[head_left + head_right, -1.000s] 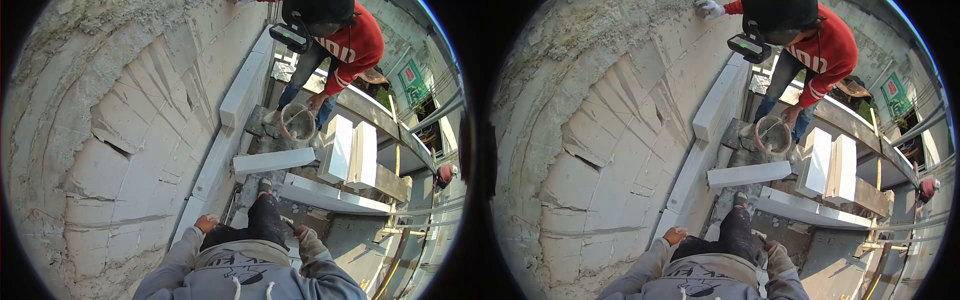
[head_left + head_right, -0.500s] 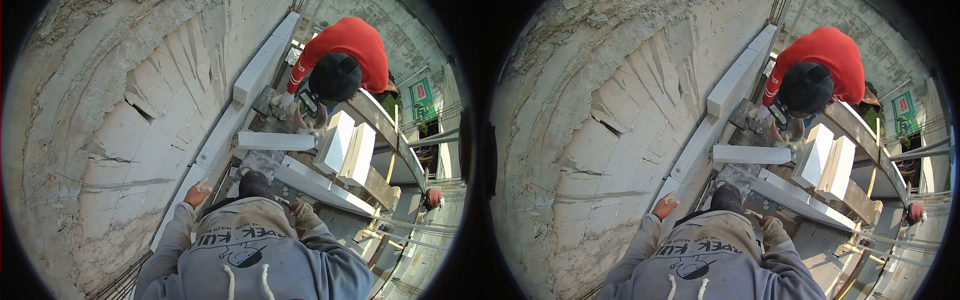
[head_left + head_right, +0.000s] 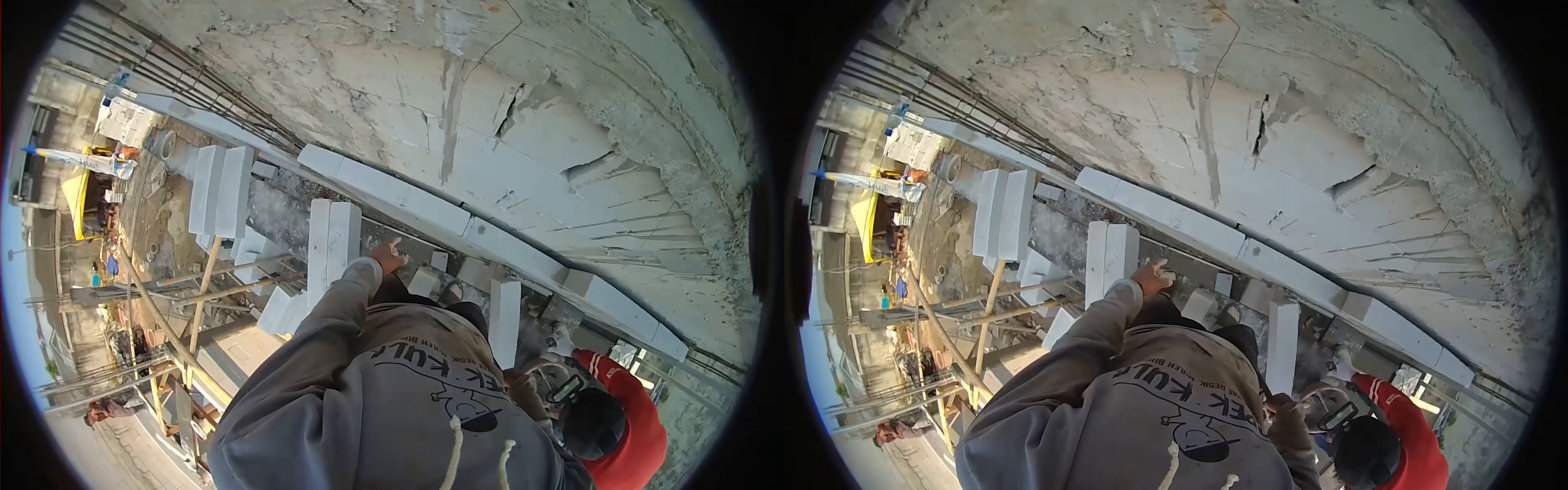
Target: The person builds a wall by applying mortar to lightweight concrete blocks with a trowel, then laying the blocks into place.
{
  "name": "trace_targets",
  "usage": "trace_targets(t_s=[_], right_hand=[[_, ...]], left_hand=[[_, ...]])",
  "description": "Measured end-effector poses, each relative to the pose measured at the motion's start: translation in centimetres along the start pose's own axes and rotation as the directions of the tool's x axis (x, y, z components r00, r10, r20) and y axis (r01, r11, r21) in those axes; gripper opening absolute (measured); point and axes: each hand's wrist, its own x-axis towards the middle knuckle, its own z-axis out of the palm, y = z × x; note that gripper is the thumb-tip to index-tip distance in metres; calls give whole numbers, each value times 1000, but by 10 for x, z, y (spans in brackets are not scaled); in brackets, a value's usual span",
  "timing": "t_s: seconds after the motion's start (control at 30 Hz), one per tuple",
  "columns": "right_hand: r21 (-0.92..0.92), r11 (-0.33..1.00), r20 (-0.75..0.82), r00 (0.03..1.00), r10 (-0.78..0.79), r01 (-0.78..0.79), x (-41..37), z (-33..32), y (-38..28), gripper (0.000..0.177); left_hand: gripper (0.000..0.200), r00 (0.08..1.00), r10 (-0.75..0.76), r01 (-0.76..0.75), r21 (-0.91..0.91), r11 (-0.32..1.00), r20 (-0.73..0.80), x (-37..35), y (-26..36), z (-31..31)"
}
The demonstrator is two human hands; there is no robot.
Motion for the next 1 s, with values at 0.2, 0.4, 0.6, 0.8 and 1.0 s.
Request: trace_targets(t_s=[0.2,0.4,0.6,0.8,1.0], right_hand=[[-369,924,-195,964,-184,102,17,-82,-34,26],[-651,750,-80,972,-220,116,-71,-102,-179,28],[-376,926,-201,978,-53,-27,-119,-90,-324,14],[-383,923,-159,987,-28,-36,-101,-99,-431,17],[-518,855,-208,966,-152,24,-76,-91,-524,16]], left_hand=[[48,699,-611,457,-426,781,-371,-90,-174,-38],[50,553,-828,759,-353,547,-95,-158,-210,-2],[46,666,-736,663,-357,658,-119,-144,-224,-74],[50,457,-336,391,-154,908,-824,-152,-313,-226],[47,311,-714,-67,-763,643,-628,-247,-323,-265]])
